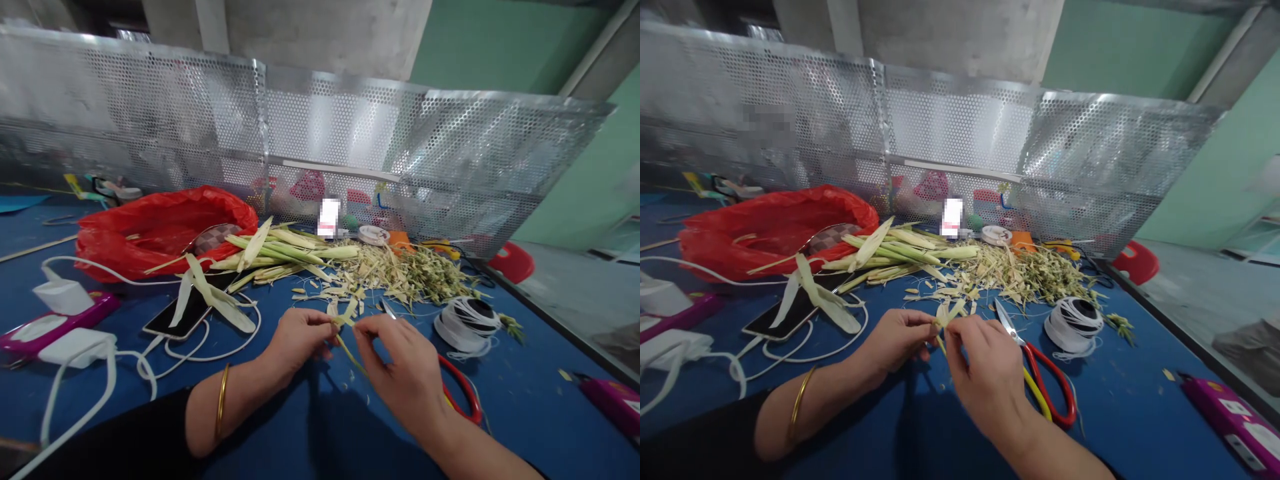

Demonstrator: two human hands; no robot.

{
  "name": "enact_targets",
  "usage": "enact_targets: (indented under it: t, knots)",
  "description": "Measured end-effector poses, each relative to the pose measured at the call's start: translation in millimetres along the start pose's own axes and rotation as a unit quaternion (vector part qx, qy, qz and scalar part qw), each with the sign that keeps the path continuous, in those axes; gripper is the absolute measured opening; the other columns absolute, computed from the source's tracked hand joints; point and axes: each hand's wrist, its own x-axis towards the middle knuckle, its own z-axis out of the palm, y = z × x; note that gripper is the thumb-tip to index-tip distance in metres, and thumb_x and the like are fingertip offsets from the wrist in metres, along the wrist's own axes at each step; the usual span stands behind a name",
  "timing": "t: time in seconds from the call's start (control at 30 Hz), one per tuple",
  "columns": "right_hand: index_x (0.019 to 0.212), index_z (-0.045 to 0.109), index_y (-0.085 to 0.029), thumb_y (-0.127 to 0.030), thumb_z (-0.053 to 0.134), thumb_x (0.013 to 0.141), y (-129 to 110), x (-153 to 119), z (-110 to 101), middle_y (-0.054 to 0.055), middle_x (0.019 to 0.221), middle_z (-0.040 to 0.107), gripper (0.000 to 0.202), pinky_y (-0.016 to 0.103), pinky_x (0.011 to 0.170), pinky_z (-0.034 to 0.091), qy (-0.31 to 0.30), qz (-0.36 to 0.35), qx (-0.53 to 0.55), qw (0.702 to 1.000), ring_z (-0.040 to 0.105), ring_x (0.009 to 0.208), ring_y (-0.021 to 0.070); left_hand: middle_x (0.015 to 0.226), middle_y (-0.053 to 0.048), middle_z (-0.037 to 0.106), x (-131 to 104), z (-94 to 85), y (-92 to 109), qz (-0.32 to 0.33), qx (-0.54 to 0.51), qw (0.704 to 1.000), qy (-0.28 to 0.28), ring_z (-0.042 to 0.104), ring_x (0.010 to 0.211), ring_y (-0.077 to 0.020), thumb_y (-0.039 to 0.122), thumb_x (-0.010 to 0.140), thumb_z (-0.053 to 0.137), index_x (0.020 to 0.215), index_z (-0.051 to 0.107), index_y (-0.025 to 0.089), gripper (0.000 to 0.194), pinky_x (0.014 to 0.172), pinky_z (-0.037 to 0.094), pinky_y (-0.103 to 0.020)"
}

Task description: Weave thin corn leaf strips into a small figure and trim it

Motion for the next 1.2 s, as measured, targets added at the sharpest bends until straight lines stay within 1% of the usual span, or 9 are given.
enact_targets:
  t: [0.17, 0.4, 0.5, 0.63, 0.73, 0.83, 1.0, 1.1, 1.2]
  knots:
    - [0.078, 0.058, -0.018, -0.011, 0.050, 0.089, -4, -2, 8, 0.000, 0.067, 0.065, 0.015, 0.031, 0.069, 0.034, -0.031, -0.065, -0.047, 0.996, 0.057, 0.060, 0.0137, 0.063, -0.002, 0.067, -6, 2.3, 2, -0.023, -0.101, 0.994, -0.042, 0.061, 0.054, -0.0107, 0.021, 0.060, 0.067, 0.074, 0.073, 0.013, 0.017, 0.051, 0.041, -0.018]
    - [0.079, 0.062, -0.019, -0.014, 0.051, 0.090, 0, -5, 13, 0.002, 0.069, 0.065, 0.016, 0.036, 0.077, 0.031, -0.033, -0.060, -0.114, 0.991, 0.055, 0.069, 0.0165, 0.074, -0.005, 0.069, -7, 0.0, -2, -0.010, -0.183, 0.977, -0.106, 0.062, 0.065, -0.0117, 0.016, 0.064, 0.066, 0.087, 0.074, 0.013, 0.024, 0.068, 0.048, -0.023]
    - [0.080, 0.063, -0.019, -0.016, 0.051, 0.090, 0, -5, 15, 0.002, 0.070, 0.064, 0.016, 0.036, 0.077, 0.031, -0.040, -0.059, -0.115, 0.991, 0.053, 0.070, 0.0170, 0.073, -0.004, 0.067, -5, 0.2, -3, -0.010, -0.193, 0.976, -0.096, 0.060, 0.064, -0.0111, 0.024, 0.067, 0.072, 0.085, 0.073, 0.012, 0.021, 0.067, 0.048, -0.023]
    - [0.081, 0.063, -0.019, -0.016, 0.050, 0.090, -2, -6, 16, 0.002, 0.069, 0.061, 0.017, 0.036, 0.076, 0.031, -0.066, -0.068, -0.113, 0.989, 0.052, 0.069, 0.0170, 0.068, -0.003, 0.065, 0, 1.6, -6, -0.017, -0.206, 0.976, -0.070, 0.056, 0.057, -0.0089, 0.028, 0.060, 0.080, 0.080, 0.073, 0.011, 0.027, 0.059, 0.046, -0.021]
    - [0.096, 0.064, -0.019, -0.017, 0.051, 0.090, -5, -7, 16, 0.004, 0.082, 0.064, 0.015, 0.038, 0.079, 0.032, -0.084, -0.082, -0.104, 0.988, 0.053, 0.076, 0.0186, 0.071, -0.004, 0.068, 1, 2.0, -6, -0.016, -0.219, 0.973, -0.066, 0.059, 0.060, -0.0110, 0.028, 0.056, 0.083, 0.077, 0.072, 0.012, 0.029, 0.060, 0.045, -0.022]
    - [0.108, 0.061, -0.017, -0.012, 0.050, 0.088, -7, -8, 19, 0.007, 0.092, 0.063, 0.023, 0.039, 0.084, 0.034, -0.129, -0.146, -0.101, 0.976, 0.053, 0.083, 0.0204, 0.071, -0.004, 0.069, -1, 2.1, -6, -0.004, -0.216, 0.974, -0.068, 0.060, 0.063, -0.0118, 0.028, 0.058, 0.082, 0.074, 0.072, 0.012, 0.025, 0.061, 0.045, -0.021]
    - [0.098, 0.062, -0.014, -0.011, 0.053, 0.086, -7, -9, 26, 0.007, 0.091, 0.060, 0.015, 0.039, 0.096, 0.033, -0.178, -0.219, -0.136, 0.950, 0.053, 0.088, 0.0210, 0.073, -0.005, 0.071, -4, 3.7, -5, 0.007, -0.185, 0.980, -0.076, 0.062, 0.068, -0.0128, 0.028, 0.061, 0.079, 0.075, 0.074, 0.013, 0.021, 0.063, 0.045, -0.020]
    - [0.093, 0.062, -0.014, -0.010, 0.050, 0.087, -7, -8, 26, 0.007, 0.091, 0.061, 0.014, 0.040, 0.097, 0.032, -0.163, -0.219, -0.120, 0.954, 0.053, 0.089, 0.0210, 0.077, -0.005, 0.073, -6, 4.9, -3, 0.008, -0.170, 0.982, -0.087, 0.062, 0.069, -0.0133, 0.029, 0.062, 0.079, 0.081, 0.076, 0.014, 0.024, 0.065, 0.045, -0.020]
    - [0.083, 0.060, -0.017, -0.012, 0.048, 0.090, -7, -6, 22, 0.005, 0.086, 0.062, 0.015, 0.037, 0.087, 0.037, -0.125, -0.139, -0.038, 0.982, 0.054, 0.082, 0.0183, 0.079, -0.006, 0.073, -7, 4.6, 0, 0.010, -0.151, 0.984, -0.093, 0.063, 0.070, -0.0137, 0.029, 0.060, 0.080, 0.085, 0.076, 0.014, 0.029, 0.065, 0.045, -0.020]
